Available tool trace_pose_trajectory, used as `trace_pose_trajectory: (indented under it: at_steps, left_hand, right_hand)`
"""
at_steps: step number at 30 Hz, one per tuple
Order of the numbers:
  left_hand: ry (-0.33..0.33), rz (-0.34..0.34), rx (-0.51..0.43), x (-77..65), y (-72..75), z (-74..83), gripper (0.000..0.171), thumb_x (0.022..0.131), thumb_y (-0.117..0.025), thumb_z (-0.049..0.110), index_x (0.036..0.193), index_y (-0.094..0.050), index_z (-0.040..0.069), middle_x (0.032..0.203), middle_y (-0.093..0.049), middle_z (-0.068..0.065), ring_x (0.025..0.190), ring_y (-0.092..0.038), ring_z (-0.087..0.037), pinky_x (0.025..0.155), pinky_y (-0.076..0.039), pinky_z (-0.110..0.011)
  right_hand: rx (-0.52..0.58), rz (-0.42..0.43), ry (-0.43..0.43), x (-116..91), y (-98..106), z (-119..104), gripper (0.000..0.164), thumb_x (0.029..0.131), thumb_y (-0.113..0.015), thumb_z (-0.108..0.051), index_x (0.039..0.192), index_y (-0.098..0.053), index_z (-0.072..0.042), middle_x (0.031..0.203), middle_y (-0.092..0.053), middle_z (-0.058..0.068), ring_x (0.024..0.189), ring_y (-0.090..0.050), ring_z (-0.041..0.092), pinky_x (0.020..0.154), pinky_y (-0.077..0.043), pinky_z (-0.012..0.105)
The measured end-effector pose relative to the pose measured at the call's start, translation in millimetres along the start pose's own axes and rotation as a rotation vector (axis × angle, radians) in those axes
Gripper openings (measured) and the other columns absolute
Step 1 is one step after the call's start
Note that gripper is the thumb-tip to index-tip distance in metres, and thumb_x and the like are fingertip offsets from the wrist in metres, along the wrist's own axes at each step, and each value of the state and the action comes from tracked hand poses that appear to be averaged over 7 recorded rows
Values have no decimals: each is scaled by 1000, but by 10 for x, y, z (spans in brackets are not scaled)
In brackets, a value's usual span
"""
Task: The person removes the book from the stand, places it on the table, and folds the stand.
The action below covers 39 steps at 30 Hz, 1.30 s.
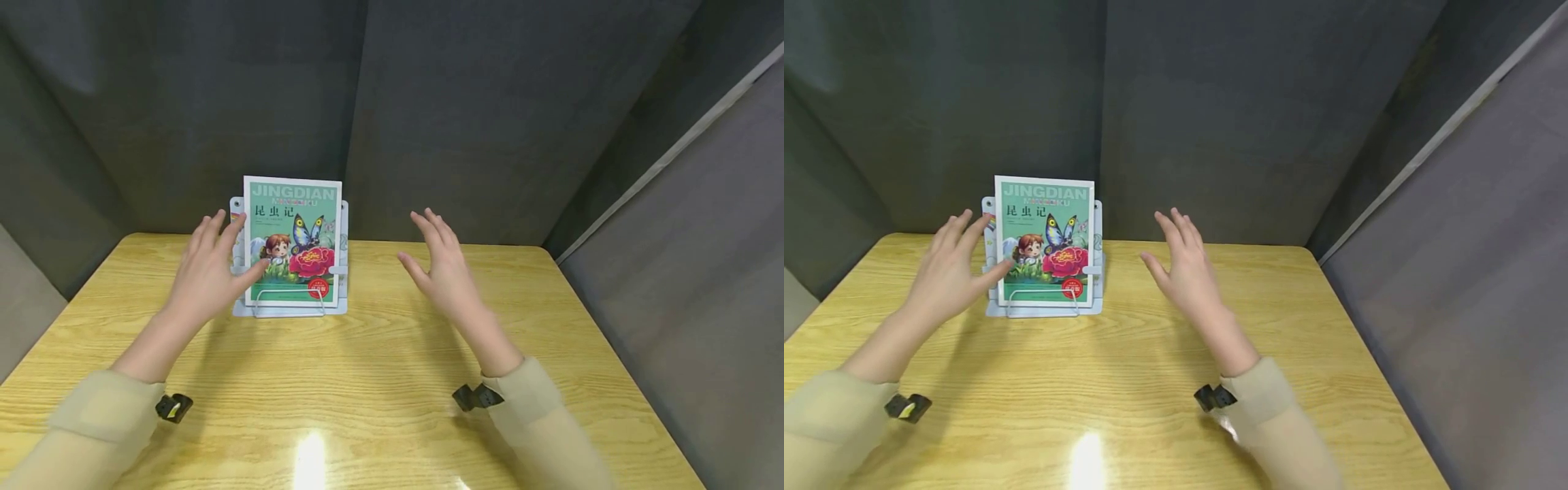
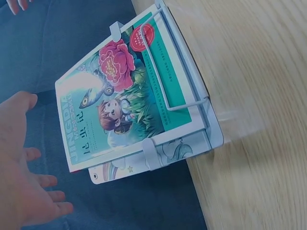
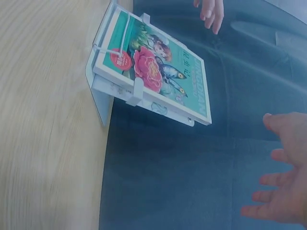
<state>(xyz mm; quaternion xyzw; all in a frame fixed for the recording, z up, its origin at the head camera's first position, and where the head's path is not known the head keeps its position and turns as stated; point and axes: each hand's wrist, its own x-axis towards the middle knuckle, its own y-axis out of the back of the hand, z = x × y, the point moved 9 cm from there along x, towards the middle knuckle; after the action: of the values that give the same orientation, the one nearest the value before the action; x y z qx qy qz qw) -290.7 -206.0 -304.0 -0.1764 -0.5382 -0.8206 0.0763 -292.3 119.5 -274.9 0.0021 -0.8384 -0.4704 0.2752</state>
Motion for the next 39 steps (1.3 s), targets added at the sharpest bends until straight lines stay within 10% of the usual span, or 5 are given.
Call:
trace_pose_trajectory:
  at_steps: [12, 39]
  left_hand:
    - [48, 31, -119, 157, -140, -31, 79, 87, -58, 51, 150, -25, 15, 155, -17, -18, 140, -15, -41, 109, -17, -66]
    - [272, 181, -357, 324, -580, -437, 80, 84, -68, 38, 146, -28, 8, 125, -39, -21, 110, -40, -33, 92, -41, -49]
  right_hand:
    - [176, 70, 68, 252, -224, -86, 60, 91, -64, -29, 143, -38, -14, 146, -40, 7, 135, -37, 23, 106, -41, 40]
    - [545, -22, -151, 537, -1247, -61, 55, 89, -66, -16, 137, -42, -7, 127, -55, 14, 116, -54, 25, 93, -52, 33]
